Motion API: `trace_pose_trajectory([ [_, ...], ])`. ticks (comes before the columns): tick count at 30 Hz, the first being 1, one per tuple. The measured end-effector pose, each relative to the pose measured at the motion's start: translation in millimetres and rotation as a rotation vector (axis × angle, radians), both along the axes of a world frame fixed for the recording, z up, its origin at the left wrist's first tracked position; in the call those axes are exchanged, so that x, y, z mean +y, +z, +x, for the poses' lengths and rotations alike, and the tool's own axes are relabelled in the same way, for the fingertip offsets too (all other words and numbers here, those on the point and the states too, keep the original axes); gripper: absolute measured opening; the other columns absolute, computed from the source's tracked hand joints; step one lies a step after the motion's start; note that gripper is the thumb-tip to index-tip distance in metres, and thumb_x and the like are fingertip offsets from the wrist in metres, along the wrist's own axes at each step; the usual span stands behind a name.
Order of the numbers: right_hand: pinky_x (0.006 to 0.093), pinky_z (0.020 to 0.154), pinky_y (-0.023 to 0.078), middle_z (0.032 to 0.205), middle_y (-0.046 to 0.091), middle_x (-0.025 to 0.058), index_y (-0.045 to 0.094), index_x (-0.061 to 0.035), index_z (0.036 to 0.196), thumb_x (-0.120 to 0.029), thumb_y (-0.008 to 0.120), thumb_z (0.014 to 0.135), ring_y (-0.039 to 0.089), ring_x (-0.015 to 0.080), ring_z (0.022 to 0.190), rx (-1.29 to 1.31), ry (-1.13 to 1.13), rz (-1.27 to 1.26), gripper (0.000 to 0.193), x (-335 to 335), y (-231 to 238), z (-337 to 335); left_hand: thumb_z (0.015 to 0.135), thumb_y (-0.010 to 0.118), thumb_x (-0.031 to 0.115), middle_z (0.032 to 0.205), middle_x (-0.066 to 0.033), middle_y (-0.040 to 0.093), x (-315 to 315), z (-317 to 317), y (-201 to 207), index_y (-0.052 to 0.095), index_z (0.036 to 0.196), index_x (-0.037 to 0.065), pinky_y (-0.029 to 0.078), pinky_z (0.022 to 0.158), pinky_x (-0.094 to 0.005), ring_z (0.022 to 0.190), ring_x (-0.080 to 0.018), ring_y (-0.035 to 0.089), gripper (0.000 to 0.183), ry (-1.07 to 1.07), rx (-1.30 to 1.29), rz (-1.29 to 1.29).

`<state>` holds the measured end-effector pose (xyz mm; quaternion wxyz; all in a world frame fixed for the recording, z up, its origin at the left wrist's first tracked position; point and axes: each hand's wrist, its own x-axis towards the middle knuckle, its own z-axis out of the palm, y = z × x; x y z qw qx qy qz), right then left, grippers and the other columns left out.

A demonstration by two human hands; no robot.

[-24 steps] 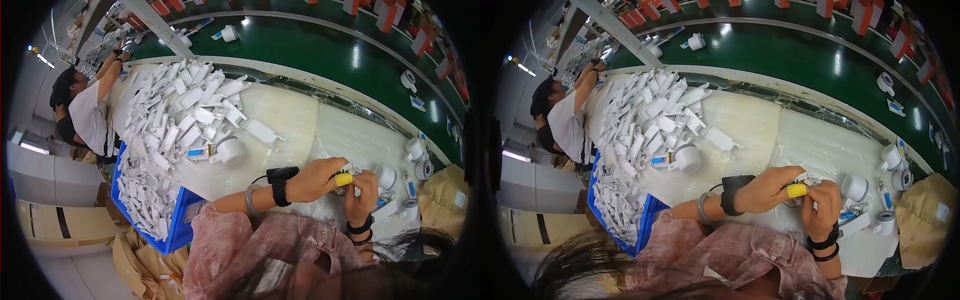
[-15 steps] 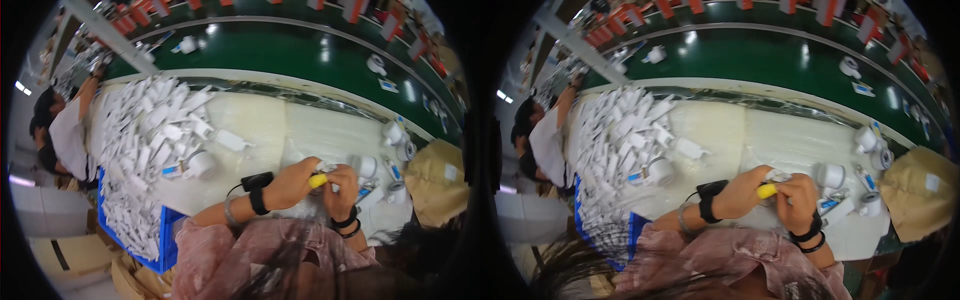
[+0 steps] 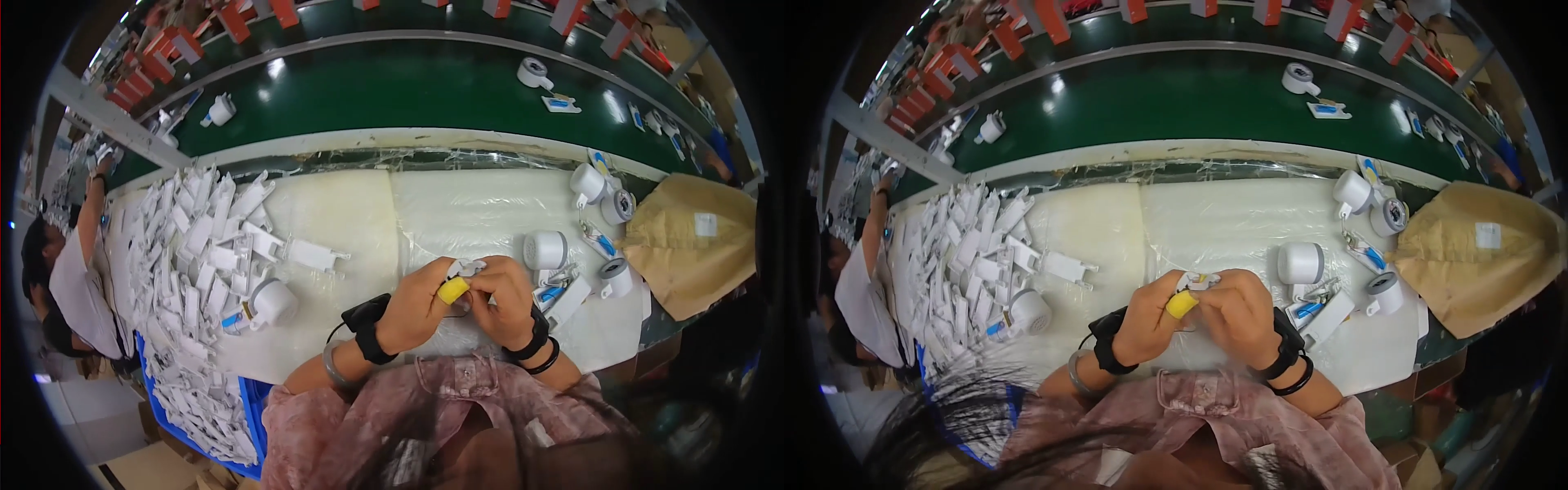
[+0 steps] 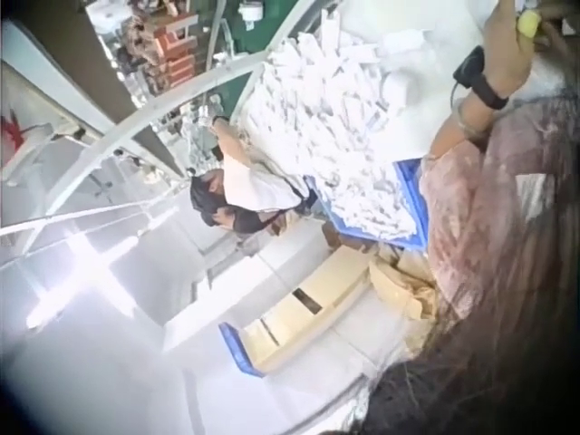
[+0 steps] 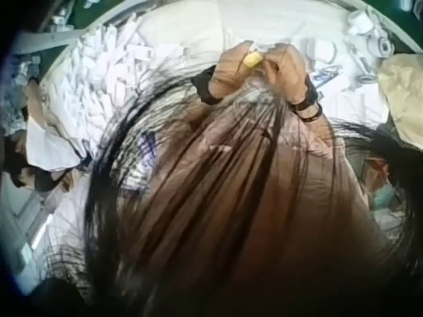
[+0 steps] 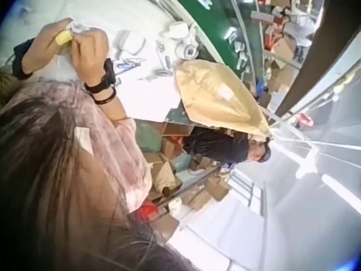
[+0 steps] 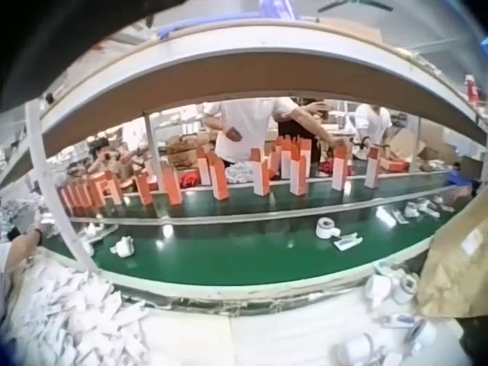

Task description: Assembling small electronic or mechanical components on a production line.

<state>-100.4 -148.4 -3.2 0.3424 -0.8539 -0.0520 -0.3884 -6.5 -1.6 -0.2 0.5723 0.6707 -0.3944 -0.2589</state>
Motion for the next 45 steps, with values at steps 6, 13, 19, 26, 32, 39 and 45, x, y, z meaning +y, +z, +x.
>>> trace_pose_trajectory([
  [6,0.0376,0.074,0.048,0.092,0.06,0.0107,0.063,-0.0048,0.099,0.001,0.073,0.069,0.06,0.0299,0.086,0.026,-0.008,0.025,0.032,-2,10,-1,0.103,0.045,0.021,0.083,-0.0059,0.062,2,3,0,0.054,0.114,0.004,0.047,0.055,-0.0235,0.061,-0.0114,0.059,0.022,0.014,0.373,-0.07],
  [13,0.041,0.085,0.046,0.105,0.059,0.0124,0.061,-0.0044,0.105,-0.002,0.07,0.074,0.059,0.0335,0.102,-0.031,-0.061,0.014,0.033,-7,14,-3,0.103,0.038,0.041,0.087,-0.0079,0.063,-13,46,2,0.051,0.117,0.005,0.051,0.049,-0.0286,0.059,-0.0159,0.061,0.041,0.312,0.742,-0.094],
  [19,0.04,0.084,0.047,0.104,0.061,0.0099,0.063,-0.0064,0.102,-0.001,0.068,0.075,0.06,0.0306,0.101,-0.07,-0.016,0.05,0.028,-2,15,-4,0.103,0.038,0.037,0.122,-0.0225,0.058,-15,130,6,0.049,0.121,-0.003,0.054,0.093,-0.0432,0.114,-0.0341,0.059,0.045,0.465,0.769,-0.556],
  [26,0.0374,0.081,0.049,0.105,0.062,0.0086,0.065,-0.0073,0.1,0.0,0.067,0.074,0.062,0.0283,0.098,-0.145,-0.013,0.107,0.027,-5,22,-11,0.098,0.052,0.03,0.135,-0.02,0.051,-70,136,21,0.053,0.124,0.0,0.052,0.089,-0.0429,0.122,-0.0335,0.053,0.04,0.129,0.814,-0.21],
  [32,0.0373,0.079,0.049,0.105,0.062,0.0081,0.065,-0.0068,0.1,0.003,0.064,0.072,0.062,0.0275,0.096,-0.258,0.006,0.145,0.029,-12,24,-19,0.099,0.052,0.029,0.132,-0.0127,0.052,-203,126,18,0.05,0.132,0.009,0.051,0.086,-0.0425,0.118,-0.0281,0.055,0.039,-0.15,0.628,0.166],
  [39,0.0366,0.074,0.052,0.102,0.063,0.0093,0.066,-0.0066,0.096,0.001,0.062,0.075,0.065,0.0274,0.09,-0.311,-0.022,0.184,0.023,-22,23,-18,0.094,0.058,0.034,0.127,-0.0145,0.046,-337,152,-21,0.048,0.128,0.014,0.049,0.086,-0.0493,0.109,-0.0303,0.057,0.041,0.047,0.751,-0.077],
  [45,0.0365,0.072,0.052,0.102,0.064,0.0098,0.066,-0.0065,0.099,0.002,0.062,0.076,0.065,0.0273,0.089,-0.293,-0.006,0.207,0.025,-27,24,-18,0.092,0.059,0.034,0.125,-0.0075,0.049,-358,177,-23,0.054,0.117,0.008,0.047,0.085,-0.0441,0.112,-0.0308,0.057,0.036,-0.023,0.855,-0.2],
])
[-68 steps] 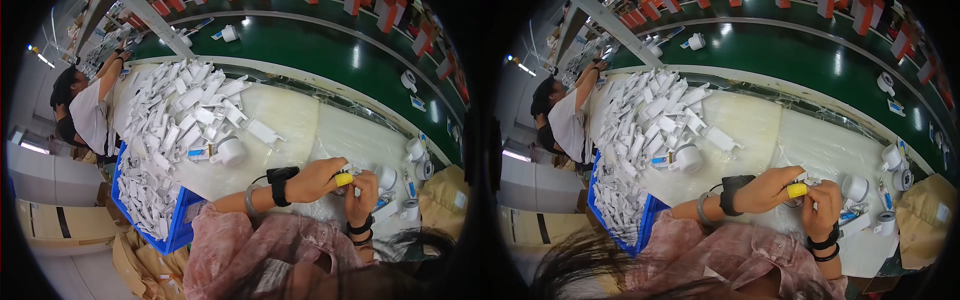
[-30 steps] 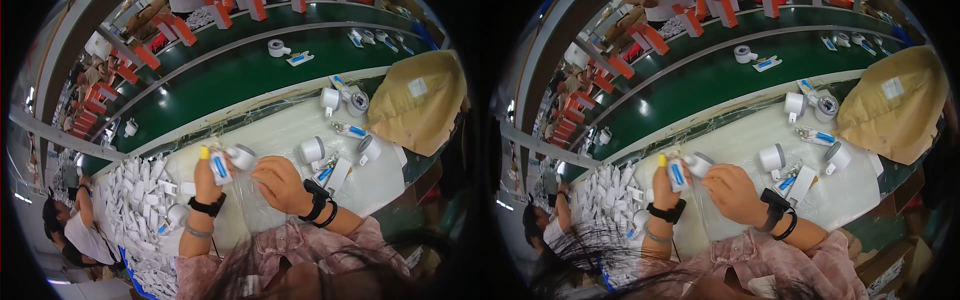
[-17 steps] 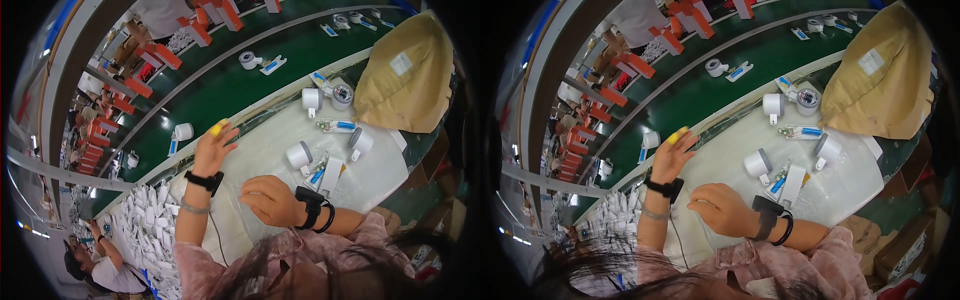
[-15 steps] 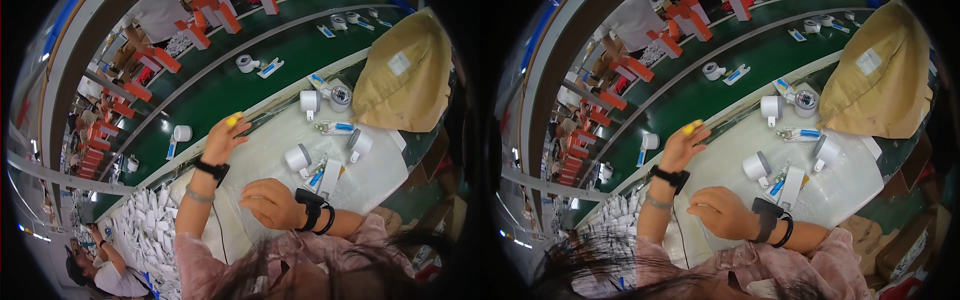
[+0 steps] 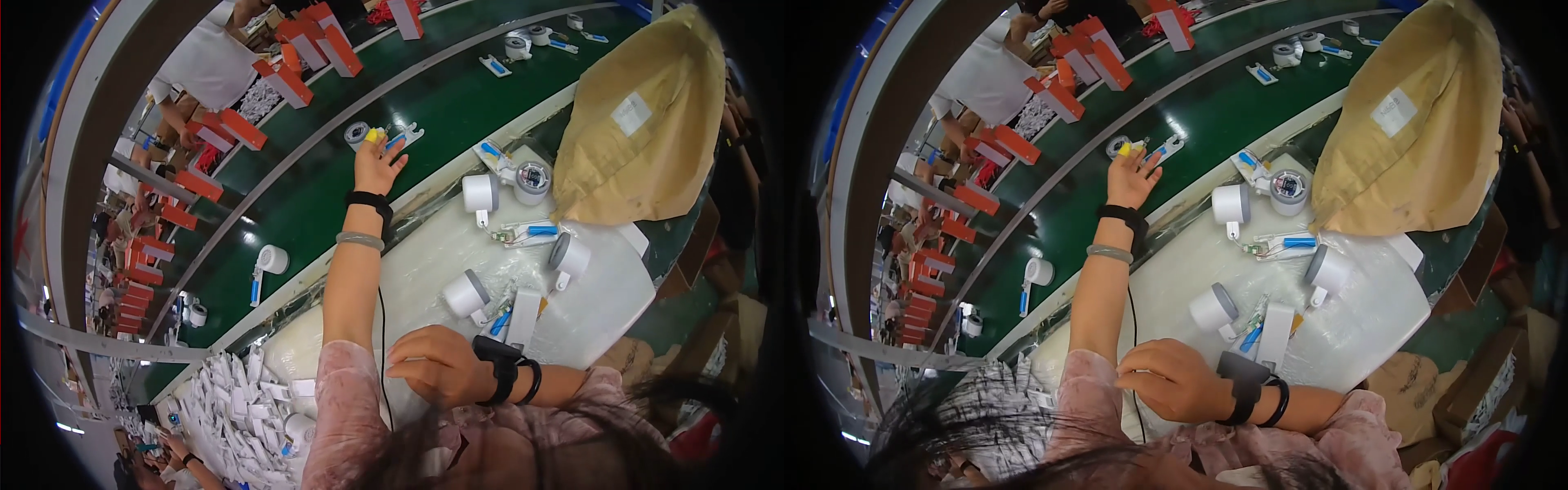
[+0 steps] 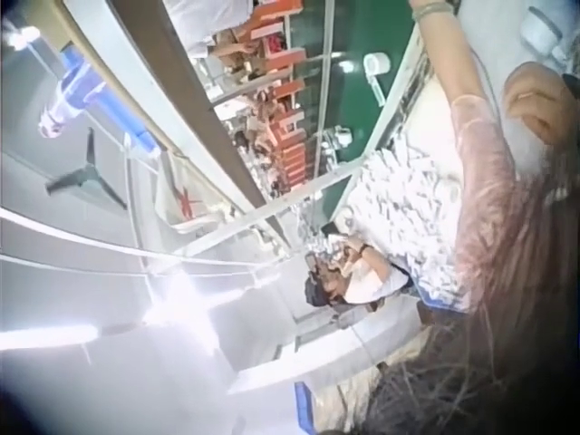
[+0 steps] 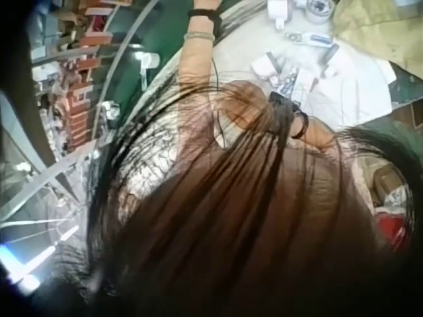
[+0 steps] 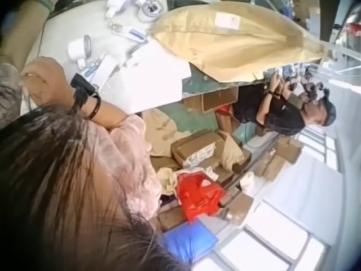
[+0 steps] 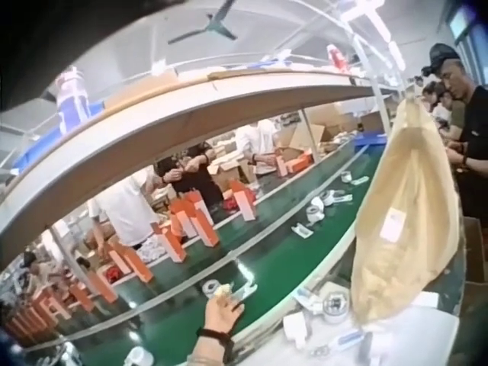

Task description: Assembling small electronic or mechanical components on a production line.

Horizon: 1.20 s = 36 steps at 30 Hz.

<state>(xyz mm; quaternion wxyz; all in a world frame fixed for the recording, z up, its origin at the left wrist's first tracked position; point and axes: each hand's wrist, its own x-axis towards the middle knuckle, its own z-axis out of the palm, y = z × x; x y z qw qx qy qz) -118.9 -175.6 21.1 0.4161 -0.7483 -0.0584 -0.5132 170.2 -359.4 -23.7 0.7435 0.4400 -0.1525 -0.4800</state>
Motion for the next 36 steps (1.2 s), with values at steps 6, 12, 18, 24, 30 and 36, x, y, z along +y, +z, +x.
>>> trace_pose_trajectory([
  [6,0.0367,0.069,0.049,0.102,0.062,0.0071,0.065,-0.0079,0.096,0.003,0.063,0.074,0.061,0.0267,0.086,0.083,0.036,0.053,0.025,6,-3,1,0.092,0.06,0.031,0.124,-0.0139,0.047,4,11,1,0.054,0.119,0.006,0.049,0.082,-0.0442,0.111,-0.0314,0.058,0.037,0.003,0.062,0.104],
  [12,0.0363,0.067,0.049,0.1,0.063,0.0075,0.065,-0.0076,0.094,0.002,0.063,0.075,0.062,0.0266,0.084,0.117,0.04,0.063,0.021,5,-2,2,0.09,0.059,0.018,0.099,-0.01,0.047,-7,26,-6,0.047,0.112,0.008,0.052,0.074,-0.0445,0.086,-0.0267,0.06,0.026,0.061,0.179,0.208],
  [18,0.0356,0.067,0.049,0.1,0.063,0.0069,0.066,-0.0081,0.094,0.001,0.064,0.076,0.062,0.0258,0.083,0.121,0.042,0.078,0.019,4,-2,2,0.085,0.064,0.015,0.084,-0.0058,0.057,-9,19,-20,0.06,0.103,0.005,0.054,0.066,-0.0379,0.075,-0.0202,0.061,0.022,-0.011,-0.233,0.225],
  [24,0.0354,0.066,0.048,0.103,0.062,0.0056,0.065,-0.0089,0.093,0.001,0.063,0.077,0.061,0.0253,0.081,0.151,0.031,0.068,0.02,2,-4,2,0.07,0.076,0.02,0.095,-0.0227,0.068,14,1,-19,0.067,0.096,0.0,0.052,0.078,-0.0421,0.09,-0.038,0.065,0.034,-0.125,-1.556,0.642],
  [30,0.0357,0.069,0.051,0.099,0.063,0.0087,0.066,-0.0067,0.093,0.003,0.063,0.075,0.063,0.0272,0.081,0.224,0.041,0.015,0.021,5,-6,6,0.077,0.068,0.021,0.077,-0.0145,0.066,90,21,21,0.065,0.091,0.001,0.05,0.062,-0.0358,0.07,-0.0254,0.064,0.025,-0.449,-1.459,0.641],
  [36,0.0405,0.09,0.046,0.11,0.057,0.0197,0.055,0.0002,0.115,0.0,0.063,0.079,0.055,0.0379,0.103,0.348,-0.038,0.121,0.037,-4,-2,6,0.095,0.058,0.023,0.073,0.0014,0.049,194,-57,68,0.057,0.09,0.007,0.037,0.052,-0.0242,0.059,-0.009,0.045,0.016,-0.305,-0.106,0.254],
])
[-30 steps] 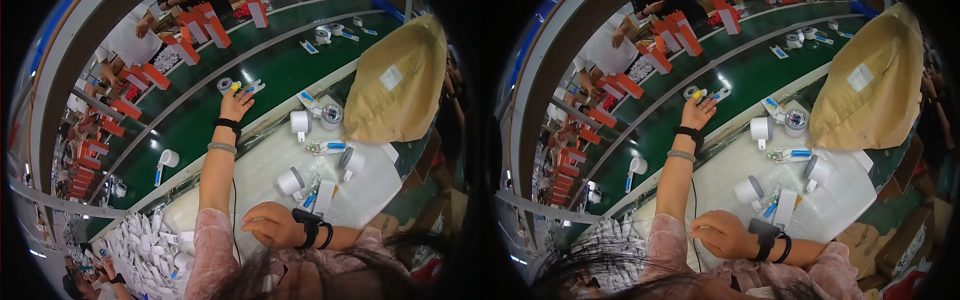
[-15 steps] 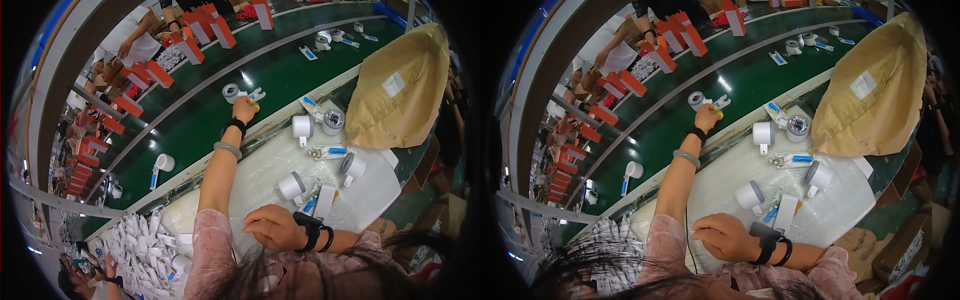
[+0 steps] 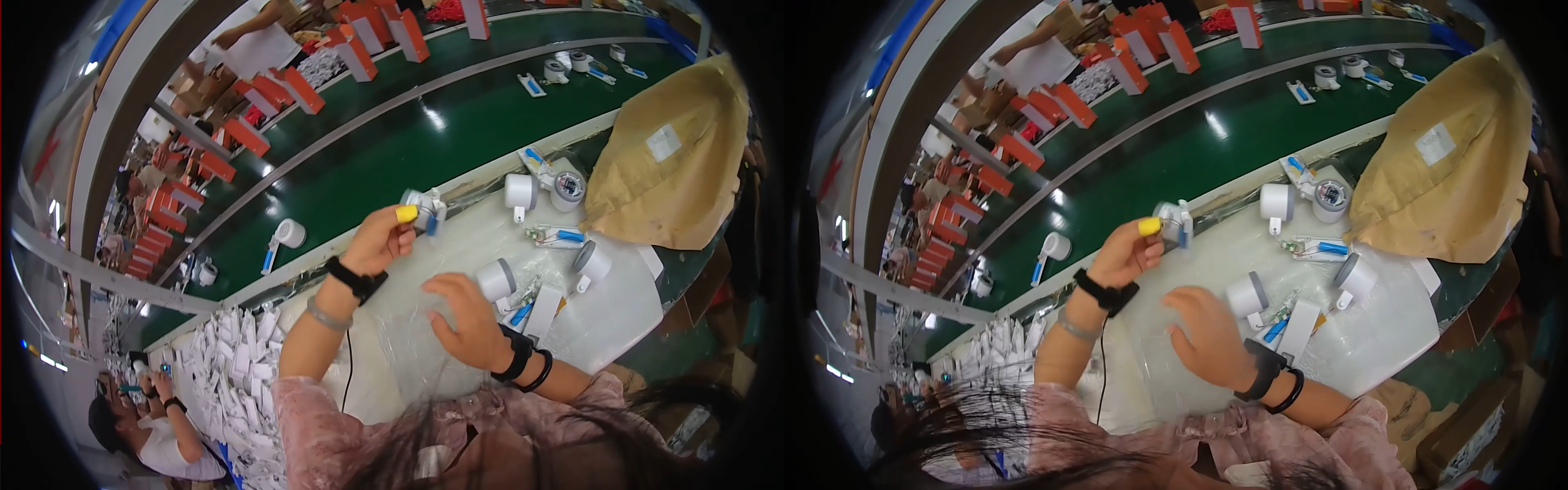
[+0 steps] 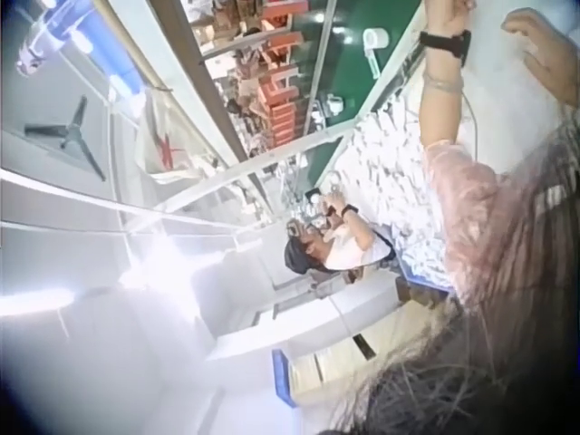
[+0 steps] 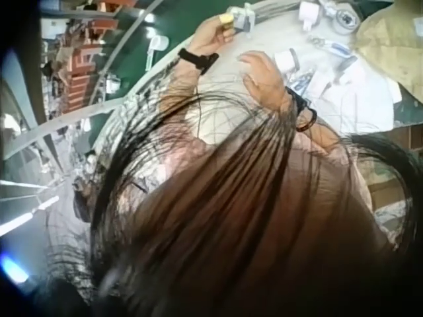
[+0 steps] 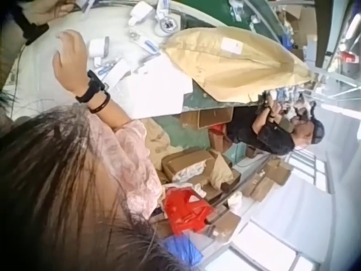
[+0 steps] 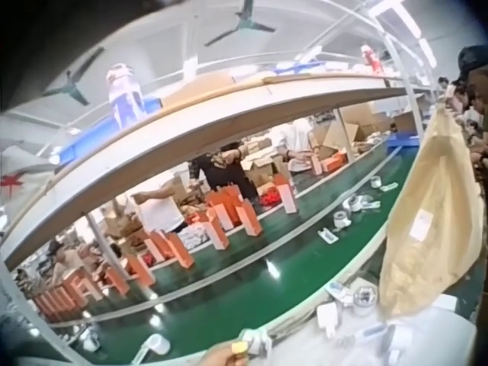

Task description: Assembling small electronic or mechanical components on a production line.

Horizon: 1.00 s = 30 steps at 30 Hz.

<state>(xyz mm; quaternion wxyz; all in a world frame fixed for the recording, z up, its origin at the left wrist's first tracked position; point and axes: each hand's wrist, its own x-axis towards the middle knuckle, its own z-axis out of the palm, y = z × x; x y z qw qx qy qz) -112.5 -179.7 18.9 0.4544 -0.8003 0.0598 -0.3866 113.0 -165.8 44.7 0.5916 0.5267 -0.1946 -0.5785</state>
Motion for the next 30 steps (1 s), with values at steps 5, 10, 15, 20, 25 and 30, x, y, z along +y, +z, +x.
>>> trace_pose_trajectory([
  [5,0.0371,0.092,0.044,0.115,0.053,0.0204,0.051,0.0016,0.122,-0.007,0.063,0.086,0.054,0.0345,0.105,0.04,-0.035,0.067,0.039,6,-7,5,0.097,0.056,0.023,0.072,0.0001,0.049,82,-64,-10,0.056,0.1,0.008,0.032,0.048,-0.0218,0.055,-0.0064,0.042,0.015,0.068,0.022,-0.023],
  [10,0.0356,0.088,0.046,0.112,0.059,0.0187,0.051,0.0007,0.124,-0.011,0.062,0.09,0.059,0.0309,0.097,0.208,0.145,0.168,0.038,15,-8,5,0.099,0.051,0.02,0.079,-0.0017,0.056,126,-108,-21,0.06,0.111,0.001,0.043,0.056,-0.0224,0.063,-0.0086,0.052,0.024,0.22,-0.174,-0.099],
  [15,0.036,0.079,0.047,0.104,0.065,0.0142,0.056,-0.0031,0.123,-0.011,0.063,0.089,0.062,0.0283,0.089,0.242,0.137,0.005,0.035,16,-11,6,0.097,0.05,0.005,0.088,-0.0057,0.059,144,-112,-43,0.062,0.111,-0.002,0.045,0.064,-0.0223,0.07,-0.0101,0.055,0.02,0.394,-0.833,-0.228],
  [20,0.0363,0.074,0.045,0.097,0.067,0.0099,0.059,-0.0049,0.119,-0.01,0.066,0.086,0.063,0.0273,0.082,0.298,0.159,-0.117,0.034,24,-1,5,0.094,0.051,0.002,0.086,-0.0078,0.059,151,-101,-49,0.062,0.104,-0.002,0.045,0.064,-0.0238,0.07,-0.0129,0.056,0.015,0.587,-0.672,-0.244],
  [25,0.043,0.069,0.045,0.09,0.065,0.0136,0.062,-0.0066,0.104,-0.008,0.065,0.081,0.061,0.0343,0.079,0.226,0.44,-0.164,0.023,30,-17,4,0.082,0.062,0.009,0.091,-0.013,0.06,153,-107,-38,0.062,0.104,0.002,0.049,0.068,-0.0393,0.075,-0.0303,0.059,0.023,0.598,-1.705,-0.545],
  [30,0.0463,0.062,0.045,0.078,0.061,0.0153,0.061,-0.0056,0.091,-0.009,0.06,0.081,0.059,0.0384,0.073,0.269,0.445,-0.14,0.011,28,-14,6,0.086,0.061,0.016,0.111,-0.0162,0.055,157,-154,-63,0.057,0.116,0.002,0.048,0.083,-0.0435,0.094,-0.0347,0.057,0.034,0.584,-1.637,-0.521],
])
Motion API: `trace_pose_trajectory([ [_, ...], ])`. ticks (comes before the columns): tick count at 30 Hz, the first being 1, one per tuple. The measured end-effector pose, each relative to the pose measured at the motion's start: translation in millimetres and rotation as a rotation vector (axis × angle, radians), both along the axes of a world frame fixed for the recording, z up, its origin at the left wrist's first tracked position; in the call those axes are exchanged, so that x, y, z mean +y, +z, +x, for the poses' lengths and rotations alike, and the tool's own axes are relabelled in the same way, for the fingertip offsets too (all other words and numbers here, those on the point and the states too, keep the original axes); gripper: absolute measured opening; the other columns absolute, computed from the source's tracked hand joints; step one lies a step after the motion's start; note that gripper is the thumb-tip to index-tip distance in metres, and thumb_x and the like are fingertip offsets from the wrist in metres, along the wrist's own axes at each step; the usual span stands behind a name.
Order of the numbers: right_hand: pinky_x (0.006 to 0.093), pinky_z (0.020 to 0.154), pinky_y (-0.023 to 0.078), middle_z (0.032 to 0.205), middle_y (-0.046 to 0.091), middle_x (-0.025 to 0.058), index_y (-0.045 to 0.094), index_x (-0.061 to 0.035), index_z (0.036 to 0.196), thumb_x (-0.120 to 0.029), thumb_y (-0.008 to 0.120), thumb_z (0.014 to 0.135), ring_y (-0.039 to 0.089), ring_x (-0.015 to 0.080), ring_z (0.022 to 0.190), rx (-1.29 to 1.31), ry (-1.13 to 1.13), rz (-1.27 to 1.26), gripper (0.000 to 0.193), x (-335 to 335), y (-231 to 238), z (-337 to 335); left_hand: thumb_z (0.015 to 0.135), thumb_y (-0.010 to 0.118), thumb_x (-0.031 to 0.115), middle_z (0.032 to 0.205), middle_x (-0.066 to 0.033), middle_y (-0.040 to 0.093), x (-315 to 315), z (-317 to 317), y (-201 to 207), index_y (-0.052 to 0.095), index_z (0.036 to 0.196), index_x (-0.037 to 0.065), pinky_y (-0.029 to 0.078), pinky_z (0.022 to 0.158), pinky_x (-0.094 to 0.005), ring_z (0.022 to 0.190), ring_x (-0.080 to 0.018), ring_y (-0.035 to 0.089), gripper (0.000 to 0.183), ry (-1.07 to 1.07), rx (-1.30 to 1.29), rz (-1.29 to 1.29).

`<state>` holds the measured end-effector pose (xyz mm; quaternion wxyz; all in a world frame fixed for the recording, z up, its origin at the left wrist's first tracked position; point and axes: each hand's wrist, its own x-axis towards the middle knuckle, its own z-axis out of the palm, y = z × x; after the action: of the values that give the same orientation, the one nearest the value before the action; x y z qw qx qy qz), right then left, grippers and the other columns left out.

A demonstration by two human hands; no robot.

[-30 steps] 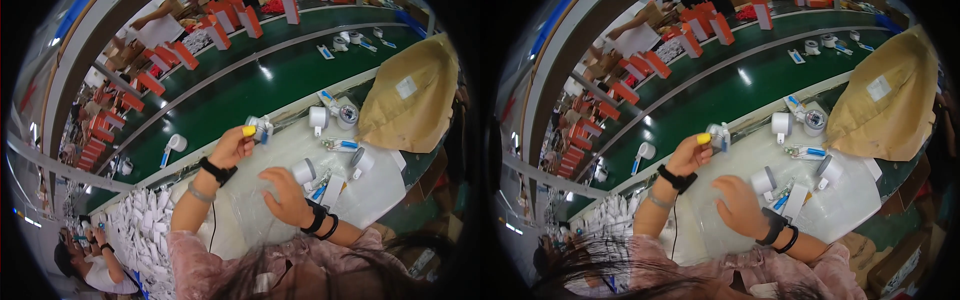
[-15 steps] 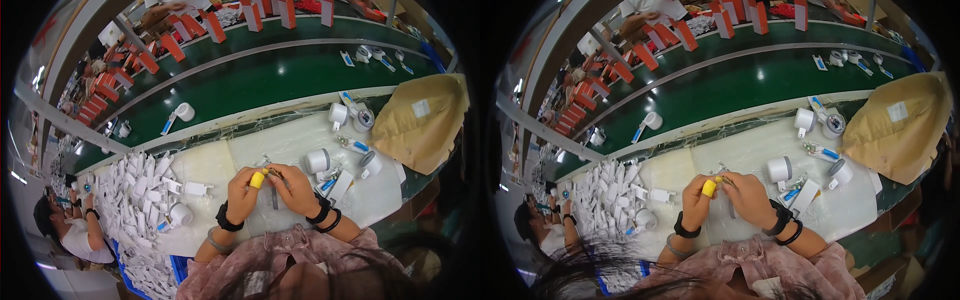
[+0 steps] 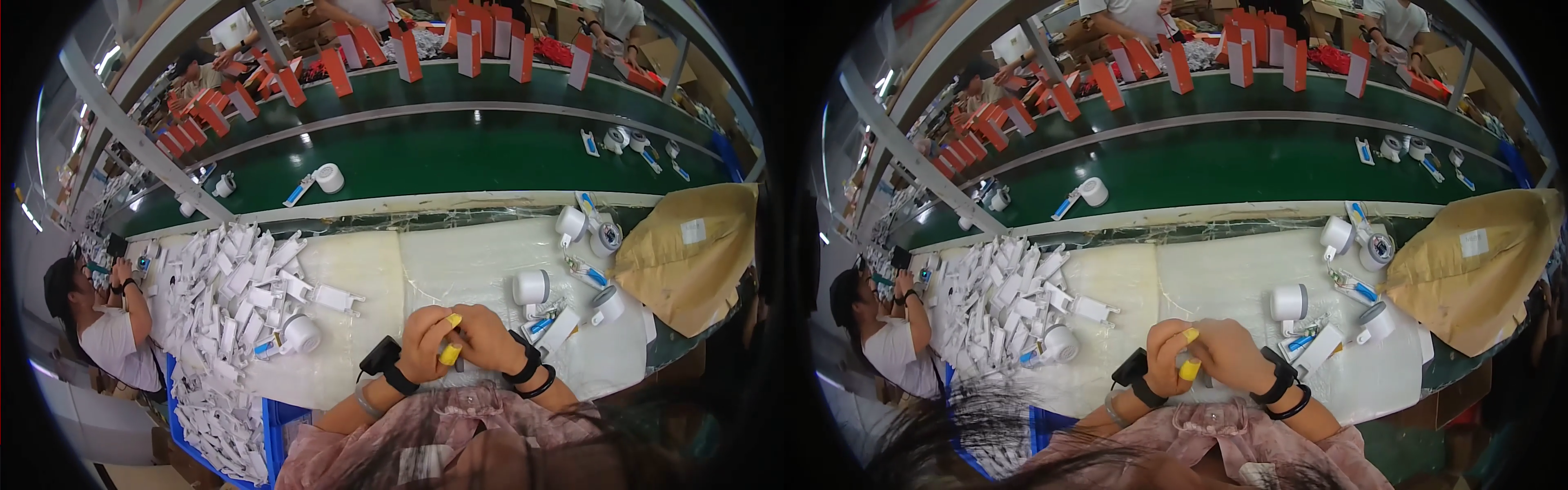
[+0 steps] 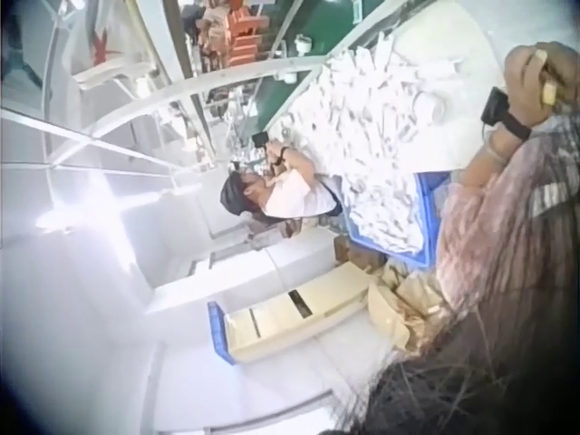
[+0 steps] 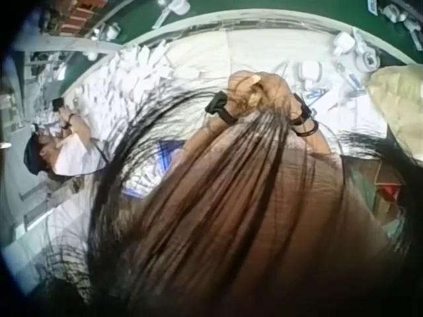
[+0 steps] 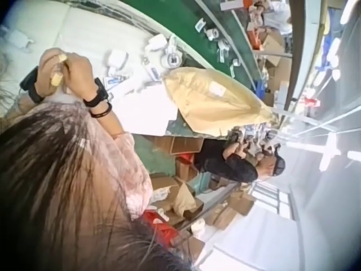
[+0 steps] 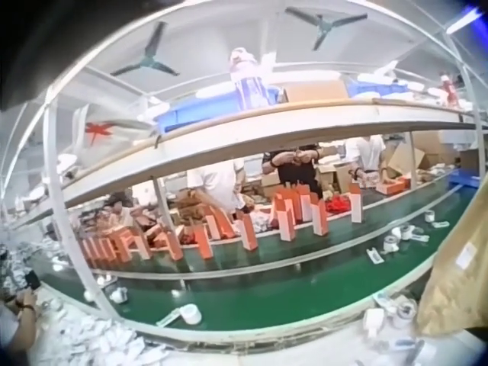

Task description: Assembling small electronic or mechanical components on a production line.

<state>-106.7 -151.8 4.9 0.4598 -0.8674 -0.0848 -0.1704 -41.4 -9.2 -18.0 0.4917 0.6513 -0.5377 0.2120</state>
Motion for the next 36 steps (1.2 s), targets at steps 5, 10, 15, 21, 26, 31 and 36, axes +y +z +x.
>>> trace_pose_trajectory([
  [5,0.0437,0.065,0.049,0.082,0.065,0.0136,0.068,-0.0089,0.093,-0.013,0.063,0.081,0.062,0.0347,0.075,0.053,-0.05,-0.107,0.014,-3,-7,0,0.09,0.056,0.017,0.115,-0.0149,0.054,7,-12,-11,0.055,0.113,-0.001,0.042,0.094,-0.0392,0.106,-0.0289,0.052,0.029,-0.078,0.795,-0.188],
  [10,0.0406,0.065,0.05,0.082,0.067,0.0112,0.07,-0.0102,0.093,-0.019,0.067,0.081,0.064,0.0323,0.076,0.097,0.032,-0.071,0.015,-2,-3,0,0.097,0.046,0.036,0.113,-0.0132,0.057,23,3,-20,0.057,0.107,0.002,0.042,0.094,-0.043,0.105,-0.0274,0.052,0.037,-0.807,1.964,-0.796],
  [15,0.0256,0.068,0.052,0.085,0.07,0.0086,0.066,0.0003,0.094,-0.013,0.071,0.086,0.066,0.0132,0.075,0.297,0.062,0.233,0.016,-5,7,-4,0.099,0.045,0.02,0.105,-0.0111,0.058,29,22,-20,0.055,0.107,0.001,0.045,0.092,-0.0341,0.095,-0.0229,0.056,0.023,-0.725,1.839,-0.557],
  [21,0.0229,0.064,0.049,0.088,0.065,0.0045,0.062,0.0028,0.104,-0.009,0.061,0.094,0.061,0.0096,0.07,0.311,0.045,0.628,0.016,0,5,-7,0.09,0.047,-0.001,0.108,-0.0089,0.057,18,49,29,0.055,0.116,0.001,0.043,0.092,-0.0295,0.1,-0.0176,0.056,0.027,-0.175,0.832,-0.088],
  [26,0.0235,0.065,0.048,0.085,0.064,0.0046,0.062,0.0038,0.111,-0.013,0.049,0.1,0.059,0.0089,0.07,0.315,0.136,0.704,0.024,-4,3,-6,0.094,0.049,0.012,0.118,-0.0126,0.056,1,43,3,0.056,0.12,0.001,0.04,0.099,-0.0329,0.11,-0.0238,0.055,0.029,-0.291,0.774,0.24],
  [31,0.0236,0.064,0.048,0.087,0.066,0.0074,0.063,0.0041,0.114,-0.011,0.05,0.099,0.059,0.0105,0.069,0.237,0.048,0.703,0.025,-4,14,-10,0.091,0.06,0.014,0.121,-0.0117,0.052,14,56,-7,0.04,0.138,0.004,0.039,0.101,-0.0358,0.11,-0.0229,0.054,0.051,-0.52,0.905,0.273],
  [36,0.0237,0.067,0.049,0.093,0.065,0.0097,0.064,0.0031,0.113,-0.009,0.05,0.098,0.059,0.0112,0.072,0.155,-0.018,0.755,0.023,-5,16,-12,0.084,0.073,0.017,0.128,-0.0089,0.047,13,59,-14,0.02,0.151,0.01,0.041,0.099,-0.035,0.111,-0.0186,0.051,0.086,-0.677,1.09,0.275],
])
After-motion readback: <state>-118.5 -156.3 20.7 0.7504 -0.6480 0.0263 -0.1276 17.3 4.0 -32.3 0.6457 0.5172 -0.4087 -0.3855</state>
